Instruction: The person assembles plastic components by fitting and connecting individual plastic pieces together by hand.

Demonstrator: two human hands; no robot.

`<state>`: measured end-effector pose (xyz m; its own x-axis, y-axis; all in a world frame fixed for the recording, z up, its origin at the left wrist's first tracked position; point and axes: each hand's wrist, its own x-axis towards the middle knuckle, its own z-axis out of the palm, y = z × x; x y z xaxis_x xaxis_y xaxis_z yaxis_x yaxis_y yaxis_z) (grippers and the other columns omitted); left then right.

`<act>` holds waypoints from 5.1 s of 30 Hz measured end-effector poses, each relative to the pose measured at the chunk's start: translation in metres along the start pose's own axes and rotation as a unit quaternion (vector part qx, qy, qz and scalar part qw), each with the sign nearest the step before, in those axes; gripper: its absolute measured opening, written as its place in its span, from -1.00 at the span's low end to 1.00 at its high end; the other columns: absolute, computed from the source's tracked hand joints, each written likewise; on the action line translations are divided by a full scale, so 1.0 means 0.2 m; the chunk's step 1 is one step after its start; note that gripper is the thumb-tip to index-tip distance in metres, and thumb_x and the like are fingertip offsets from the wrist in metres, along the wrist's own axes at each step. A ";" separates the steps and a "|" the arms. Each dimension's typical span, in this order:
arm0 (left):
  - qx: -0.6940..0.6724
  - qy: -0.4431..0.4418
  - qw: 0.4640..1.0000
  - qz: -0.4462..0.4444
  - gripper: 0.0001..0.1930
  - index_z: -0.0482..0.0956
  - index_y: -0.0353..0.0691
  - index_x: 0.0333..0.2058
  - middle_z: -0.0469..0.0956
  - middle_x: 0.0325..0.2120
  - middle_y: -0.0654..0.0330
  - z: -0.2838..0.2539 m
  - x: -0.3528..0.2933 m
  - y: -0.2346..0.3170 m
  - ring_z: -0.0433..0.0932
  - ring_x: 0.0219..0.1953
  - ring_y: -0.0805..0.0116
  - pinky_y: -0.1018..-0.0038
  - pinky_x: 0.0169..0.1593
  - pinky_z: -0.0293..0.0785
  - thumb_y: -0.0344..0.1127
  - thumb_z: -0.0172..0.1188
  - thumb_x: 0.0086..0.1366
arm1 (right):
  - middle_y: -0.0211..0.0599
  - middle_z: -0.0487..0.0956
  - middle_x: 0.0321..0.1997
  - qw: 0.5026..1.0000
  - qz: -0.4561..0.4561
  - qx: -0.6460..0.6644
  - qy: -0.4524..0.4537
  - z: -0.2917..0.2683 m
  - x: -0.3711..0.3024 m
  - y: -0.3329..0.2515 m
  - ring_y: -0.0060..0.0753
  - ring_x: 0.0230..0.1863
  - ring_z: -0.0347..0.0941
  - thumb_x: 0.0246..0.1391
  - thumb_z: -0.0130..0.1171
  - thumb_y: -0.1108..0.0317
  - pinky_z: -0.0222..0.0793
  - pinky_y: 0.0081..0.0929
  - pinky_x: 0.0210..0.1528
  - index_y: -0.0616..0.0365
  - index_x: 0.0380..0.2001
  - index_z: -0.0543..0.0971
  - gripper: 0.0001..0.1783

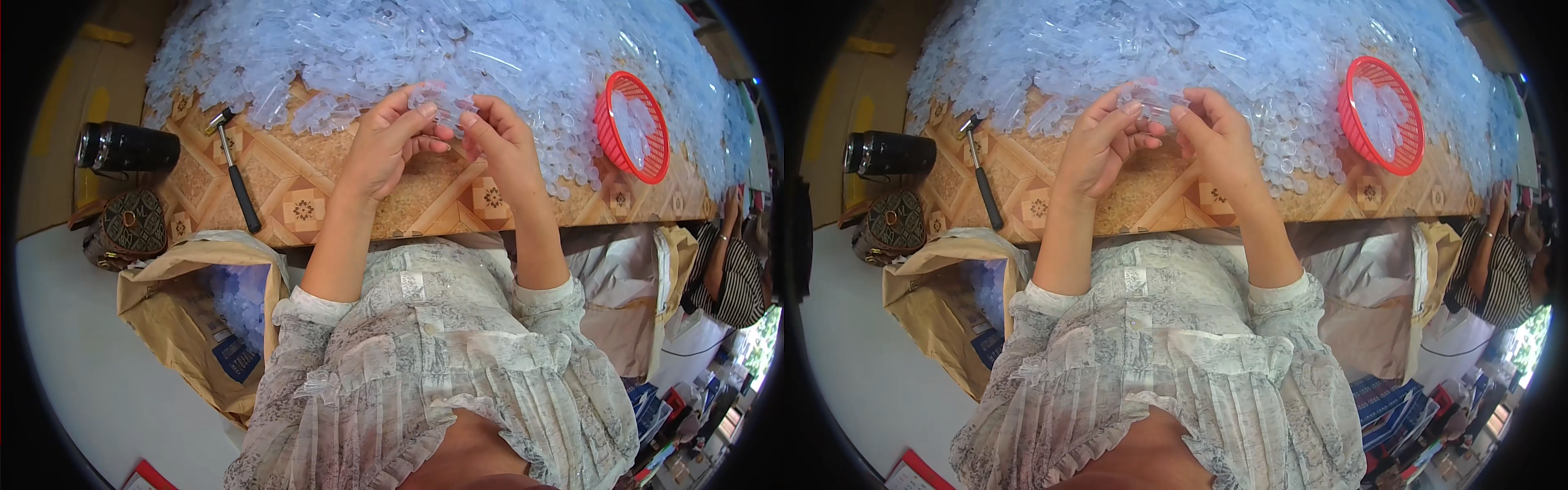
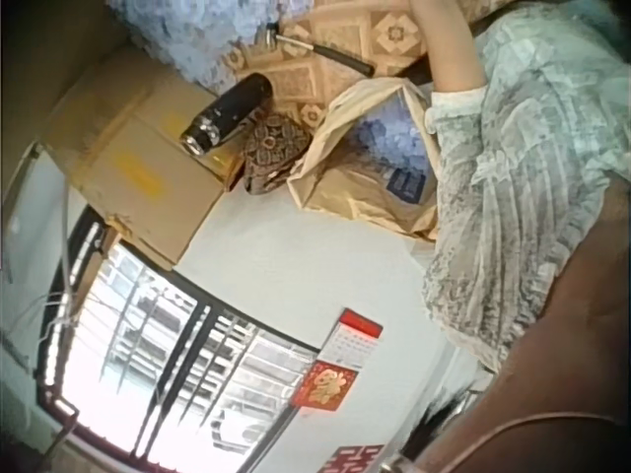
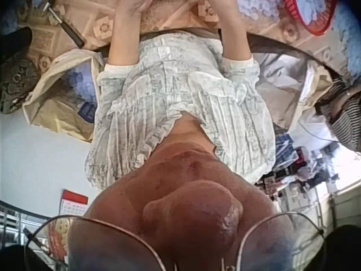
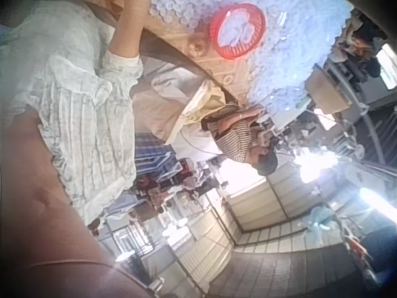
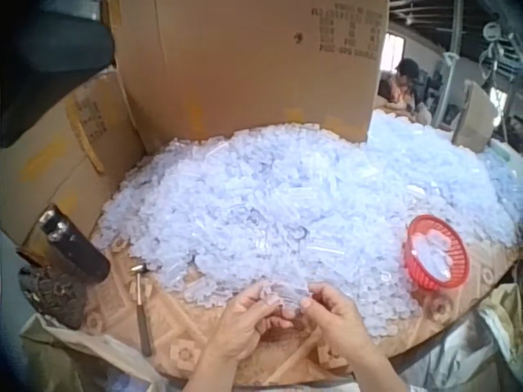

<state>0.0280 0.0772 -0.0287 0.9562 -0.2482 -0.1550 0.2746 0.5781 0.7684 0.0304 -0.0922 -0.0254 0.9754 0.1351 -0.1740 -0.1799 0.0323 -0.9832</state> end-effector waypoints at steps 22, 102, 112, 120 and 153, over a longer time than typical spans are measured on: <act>0.009 0.013 1.000 -0.007 -0.39 0.26 -0.25 0.15 0.54 -0.37 0.14 -0.12 -0.06 -0.04 0.51 -0.59 0.48 0.67 -0.61 0.41 0.10 -0.03 0.32 | -0.15 0.45 -0.25 0.827 -0.162 -0.528 0.109 -0.17 -0.14 0.01 -0.07 -0.25 0.46 -0.07 0.22 0.37 0.41 -0.26 -0.23 0.11 -0.10 0.44 -0.60; 0.084 0.039 0.992 -0.089 -0.55 0.35 -0.19 0.10 0.55 -0.26 0.22 -0.17 -0.14 0.01 0.59 -0.47 0.41 0.63 -0.48 0.51 -0.09 0.06 0.32 | -0.19 0.50 -0.16 0.893 -0.200 -0.394 0.088 -0.04 0.09 -0.12 -0.44 -0.35 0.48 0.10 0.08 0.46 0.41 -0.51 -0.37 0.15 -0.06 0.46 -0.70; 0.136 0.013 0.987 -0.086 -0.55 0.34 -0.29 0.08 0.53 -0.30 0.22 -0.23 -0.24 0.09 0.56 -0.47 0.52 0.69 -0.52 0.48 -0.16 0.08 0.31 | -0.13 0.54 -0.29 0.841 -0.319 -0.425 -0.100 0.31 0.17 -0.20 -0.01 -0.26 0.48 0.04 0.10 0.44 0.41 -0.27 -0.21 0.19 -0.31 0.56 -0.86; 0.149 -0.057 0.985 -0.070 -0.57 0.35 -0.30 0.07 0.51 -0.29 0.22 -0.29 -0.36 0.11 0.54 -0.41 0.53 0.66 -0.48 0.50 -0.22 0.10 0.30 | -0.11 0.52 -0.06 0.785 -0.354 -0.431 -0.271 0.64 0.41 -0.03 0.01 -0.10 0.47 0.01 0.07 0.48 0.41 -0.24 -0.08 0.14 -0.08 0.50 -0.66; 0.062 0.009 0.998 -0.018 -0.58 0.34 -0.27 0.08 0.53 -0.18 0.08 -0.26 -0.26 0.10 0.57 -0.34 0.47 0.58 -0.40 0.56 -0.16 0.02 0.34 | -0.04 0.58 -0.15 0.881 -0.164 -0.423 -0.131 0.19 0.50 -0.18 -0.13 -0.21 0.53 -0.02 0.18 0.18 0.41 -0.31 -0.15 0.24 -0.11 0.52 -0.56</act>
<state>-0.0104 0.1421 -0.0375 0.9479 -0.2529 -0.1937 0.2952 0.4688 0.8325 0.1294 -0.0416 -0.0051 0.8742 0.4842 0.0371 0.3741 -0.6230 -0.6869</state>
